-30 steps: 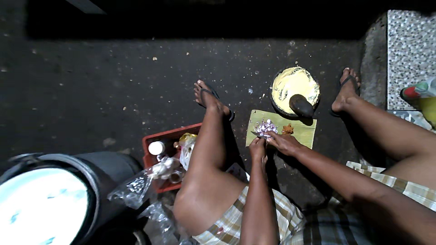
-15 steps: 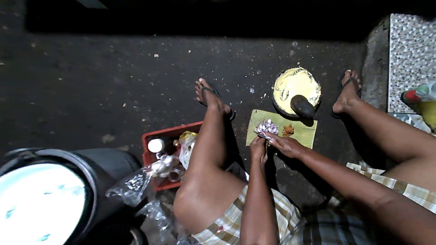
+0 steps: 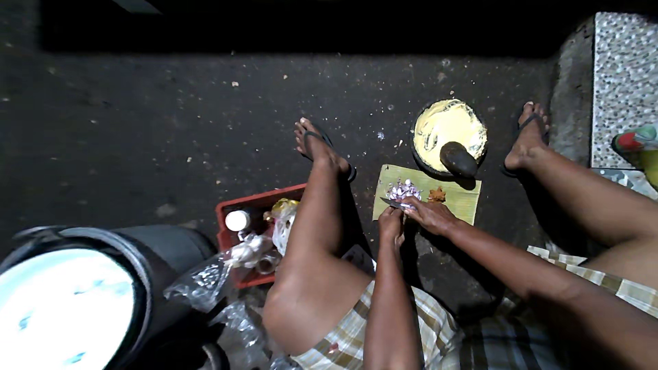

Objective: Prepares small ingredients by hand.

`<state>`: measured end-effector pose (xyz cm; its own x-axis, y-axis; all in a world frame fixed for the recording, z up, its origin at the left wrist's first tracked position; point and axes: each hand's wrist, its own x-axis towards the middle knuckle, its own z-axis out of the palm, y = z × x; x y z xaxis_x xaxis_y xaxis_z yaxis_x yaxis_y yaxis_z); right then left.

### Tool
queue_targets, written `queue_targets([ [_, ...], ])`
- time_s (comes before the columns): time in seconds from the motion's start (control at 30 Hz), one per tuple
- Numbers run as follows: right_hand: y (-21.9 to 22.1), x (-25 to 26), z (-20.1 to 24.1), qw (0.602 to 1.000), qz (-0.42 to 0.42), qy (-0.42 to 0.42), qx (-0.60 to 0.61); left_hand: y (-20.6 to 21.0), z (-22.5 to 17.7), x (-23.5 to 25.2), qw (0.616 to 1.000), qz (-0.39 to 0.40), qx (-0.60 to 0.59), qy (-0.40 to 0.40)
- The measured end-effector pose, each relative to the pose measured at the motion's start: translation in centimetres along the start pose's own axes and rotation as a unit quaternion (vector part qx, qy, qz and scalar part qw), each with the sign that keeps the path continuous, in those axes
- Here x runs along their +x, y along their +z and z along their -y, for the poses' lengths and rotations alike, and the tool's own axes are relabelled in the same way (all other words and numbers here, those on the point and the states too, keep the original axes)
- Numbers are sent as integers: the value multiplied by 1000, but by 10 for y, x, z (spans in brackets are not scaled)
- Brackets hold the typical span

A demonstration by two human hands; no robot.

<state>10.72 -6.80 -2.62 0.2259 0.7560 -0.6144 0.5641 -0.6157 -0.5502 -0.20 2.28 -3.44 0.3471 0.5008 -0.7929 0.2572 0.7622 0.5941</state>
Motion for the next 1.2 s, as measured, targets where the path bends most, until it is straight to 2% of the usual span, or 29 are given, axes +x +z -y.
queue_targets([
  [0.17, 1, 7, -6, 999, 19, 27, -23, -5, -2, 2, 998, 10, 56, -12],
  [0.4, 3, 13, -11, 999, 36, -3, -16, -11, -1, 8, 987, -88, 129, 33],
  [0.7, 1, 36, -26, 982, 86, -14, 166, -14, -3, 12, 974, -116, 184, 68],
  [0.8, -3, 40, -26, 986, 50, 16, 160, -15, -6, 8, 964, -131, 219, 75],
  [0.93, -6, 46, -26, 996, -34, 24, 83, -14, -13, 2, 946, -134, 280, 96],
  [1.1, -16, 30, -23, 994, 31, -49, 87, -14, -21, -8, 945, -150, 276, 89],
  [1.2, -17, 17, -32, 996, -42, -12, 73, -13, -25, -17, 951, -130, 255, 115],
])
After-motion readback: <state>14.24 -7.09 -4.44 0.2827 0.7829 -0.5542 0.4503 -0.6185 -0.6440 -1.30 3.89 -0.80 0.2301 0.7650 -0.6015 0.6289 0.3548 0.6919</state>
